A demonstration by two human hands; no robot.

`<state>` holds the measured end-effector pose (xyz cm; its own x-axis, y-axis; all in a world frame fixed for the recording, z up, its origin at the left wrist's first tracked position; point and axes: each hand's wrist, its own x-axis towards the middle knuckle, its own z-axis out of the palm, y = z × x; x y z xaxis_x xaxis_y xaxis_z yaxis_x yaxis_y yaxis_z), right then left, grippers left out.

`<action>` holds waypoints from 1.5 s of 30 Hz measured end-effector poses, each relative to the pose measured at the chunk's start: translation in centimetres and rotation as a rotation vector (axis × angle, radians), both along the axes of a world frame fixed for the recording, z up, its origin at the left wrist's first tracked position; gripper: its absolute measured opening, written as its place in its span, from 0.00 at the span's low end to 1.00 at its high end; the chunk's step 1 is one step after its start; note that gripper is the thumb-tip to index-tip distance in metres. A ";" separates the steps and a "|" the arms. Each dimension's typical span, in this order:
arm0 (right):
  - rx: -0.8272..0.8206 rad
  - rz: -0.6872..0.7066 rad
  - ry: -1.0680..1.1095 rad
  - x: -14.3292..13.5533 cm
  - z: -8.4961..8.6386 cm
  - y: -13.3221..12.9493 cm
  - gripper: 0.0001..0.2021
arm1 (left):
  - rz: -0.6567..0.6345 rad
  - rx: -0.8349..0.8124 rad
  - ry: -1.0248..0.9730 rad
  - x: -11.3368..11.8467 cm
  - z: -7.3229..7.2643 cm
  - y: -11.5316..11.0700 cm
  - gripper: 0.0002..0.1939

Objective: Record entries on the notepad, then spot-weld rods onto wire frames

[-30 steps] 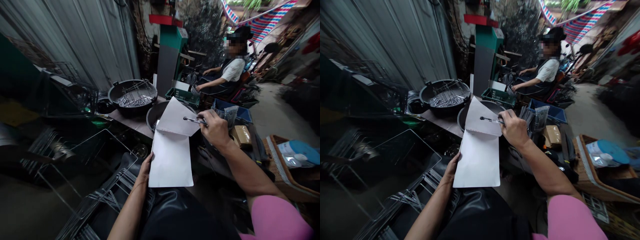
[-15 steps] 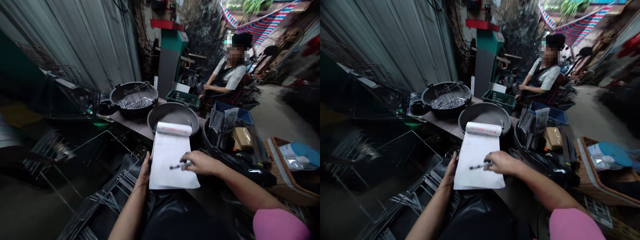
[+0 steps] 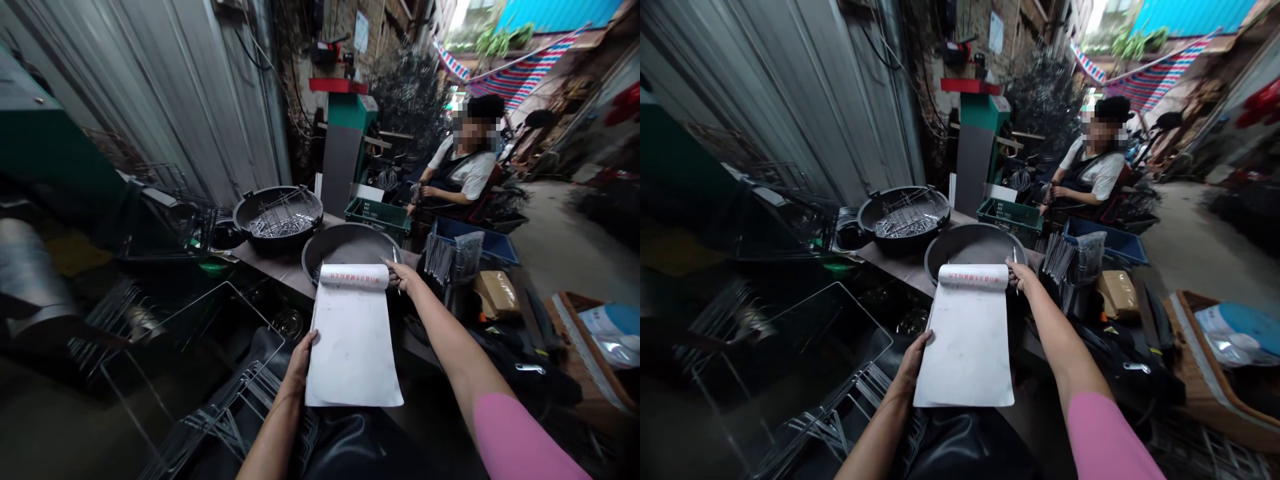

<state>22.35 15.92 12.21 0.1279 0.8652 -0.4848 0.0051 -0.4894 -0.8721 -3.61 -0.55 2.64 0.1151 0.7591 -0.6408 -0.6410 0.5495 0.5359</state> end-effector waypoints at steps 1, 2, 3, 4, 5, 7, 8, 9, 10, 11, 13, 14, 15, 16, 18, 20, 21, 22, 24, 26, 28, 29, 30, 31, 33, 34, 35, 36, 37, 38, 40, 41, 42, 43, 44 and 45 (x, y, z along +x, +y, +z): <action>0.009 0.011 0.043 0.1 0.1 0.3 0.15 | 0.011 -0.004 0.008 0.0 -0.1 0.1 0.19; 0.024 0.022 0.083 0.2 0.3 0.6 0.15 | 0.021 -0.008 0.019 -0.1 -0.3 0.1 0.18; 0.045 0.033 0.118 0.3 0.7 0.8 0.15 | 0.032 -0.011 0.030 -0.1 -0.4 0.2 0.17; 0.069 0.042 0.150 0.3 1.1 0.9 0.16 | 0.042 -0.011 0.042 -0.1 -0.4 0.2 0.17; 0.093 0.049 0.174 0.4 1.5 0.8 0.16 | 0.048 -0.010 0.053 -0.1 -0.5 0.2 0.16; 0.155 0.079 0.227 0.4 2.4 0.1 0.16 | 0.046 -0.009 0.061 -0.1 -0.5 0.2 0.16; 0.195 0.110 0.258 0.4 2.7 -0.6 0.16 | 0.043 -0.009 0.058 -0.1 -0.5 0.3 0.16; 0.235 0.152 0.286 0.4 2.9 -1.5 0.16 | 0.036 -0.010 0.053 0.0 -0.5 0.3 0.16; 0.269 0.205 0.307 0.5 3.1 -2.6 0.16 | 0.033 -0.012 0.050 0.0 -0.4 0.2 0.16; 0.288 0.276 0.312 0.7 3.1 -3.8 0.16 | 0.032 -0.011 0.045 0.0 -0.3 0.2 0.15; 0.247 0.464 0.244 1.2 2.9 -6.4 0.15 | 0.036 0.003 0.031 0.1 -0.1 0.2 0.14; 0.196 0.576 0.177 1.5 2.8 -7.5 0.14 | 0.039 0.013 0.028 0.1 0.0 0.1 0.13; 0.140 0.688 0.107 1.7 2.7 -8.6 0.13 | 0.042 0.025 0.029 0.2 0.1 0.0 0.11; 0.090 0.792 0.046 2.0 2.6 -9.6 0.12 | 0.042 0.039 0.028 0.2 0.2 0.0 0.10; 0.022 0.933 -0.015 2.3 2.6 -11.0 0.16 | 0.036 0.065 0.031 0.3 0.1 -0.1 0.09; -0.020 0.992 -0.016 2.5 2.6 -11.9 0.21 | 0.045 0.092 0.036 0.3 -0.1 -0.2 0.08; -0.035 0.987 -0.020 2.6 2.4 -12.2 0.22 | 0.056 0.101 0.040 0.3 -0.2 -0.2 0.09; -0.041 0.953 -0.036 2.7 2.1 -12.4 0.22 | 0.066 0.102 0.042 0.3 -0.2 -0.1 0.09; -0.005 0.790 -0.098 2.9 0.9 -12.5 0.22 | 0.069 0.091 0.010 0.3 -0.1 -0.1 0.11; 0.051 0.540 -0.192 3.1 -0.8 -12.5 0.19 | 0.030 0.075 -0.072 0.4 0.5 -0.3 0.15; 0.081 0.315 -0.302 3.2 -2.8 -12.5 0.17 | -0.017 0.093 -0.150 0.6 1.5 -0.6 0.21; 0.103 0.236 -0.359 3.1 -3.7 -12.5 0.17 | -0.036 0.113 -0.175 0.7 1.9 -0.9 0.24; 0.143 0.185 -0.415 3.0 -4.5 -12.6 0.16 | -0.053 0.138 -0.187 0.8 2.3 -1.1 0.26; 0.206 0.166 -0.465 2.9 -5.2 -12.6 0.15 | -0.065 0.167 -0.184 0.8 2.5 -1.2 0.26; 0.337 0.183 -0.551 2.6 -6.1 -12.6 0.13 | -0.076 0.224 -0.126 0.9 2.6 -1.4 0.25; 0.373 0.195 -0.593 2.4 -6.4 -12.6 0.13 | -0.078 0.245 -0.083 0.9 2.3 -1.4 0.25; 0.379 0.195 -0.626 2.2 -6.6 -12.6 0.13 | -0.075 0.259 -0.040 0.8 2.0 -1.3 0.25; 0.354 0.185 -0.638 2.0 -6.8 -12.7 0.13 | -0.070 0.263 -0.006 0.7 1.6 -1.2 0.25; 0.304 0.172 -0.617 1.7 -7.0 -12.9 0.14 | -0.067 0.254 0.014 0.6 1.2 -1.0 0.26; 0.234 0.167 -0.558 1.4 -7.3 -13.2 0.15 | -0.066 0.238 0.021 0.5 0.8 -0.8 0.26; 0.090 0.190 -0.331 0.5 -7.9 -14.0 0.17 | -0.073 0.208 0.022 0.2 0.3 -0.5 0.26; 0.041 0.207 -0.192 0.0 -8.2 -14.5 0.18 | -0.076 0.197 0.026 0.0 0.2 -0.4 0.26; 0.018 0.220 -0.060 -0.5 -8.4 -14.9 0.18 | -0.076 0.189 0.032 -0.1 0.1 -0.4 0.26; 0.020 0.220 0.049 -0.9 -8.5 -15.3 0.19 | -0.073 0.180 0.041 -0.2 0.1 -0.4 0.25; 0.043 0.212 0.130 -1.4 -8.4 -15.5 0.21 | -0.065 0.170 0.053 -0.3 0.2 -0.5 0.25; 0.076 0.204 0.182 -1.7 -8.1 -15.7 0.22 | -0.053 0.159 0.065 -0.4 0.4 -0.6 0.24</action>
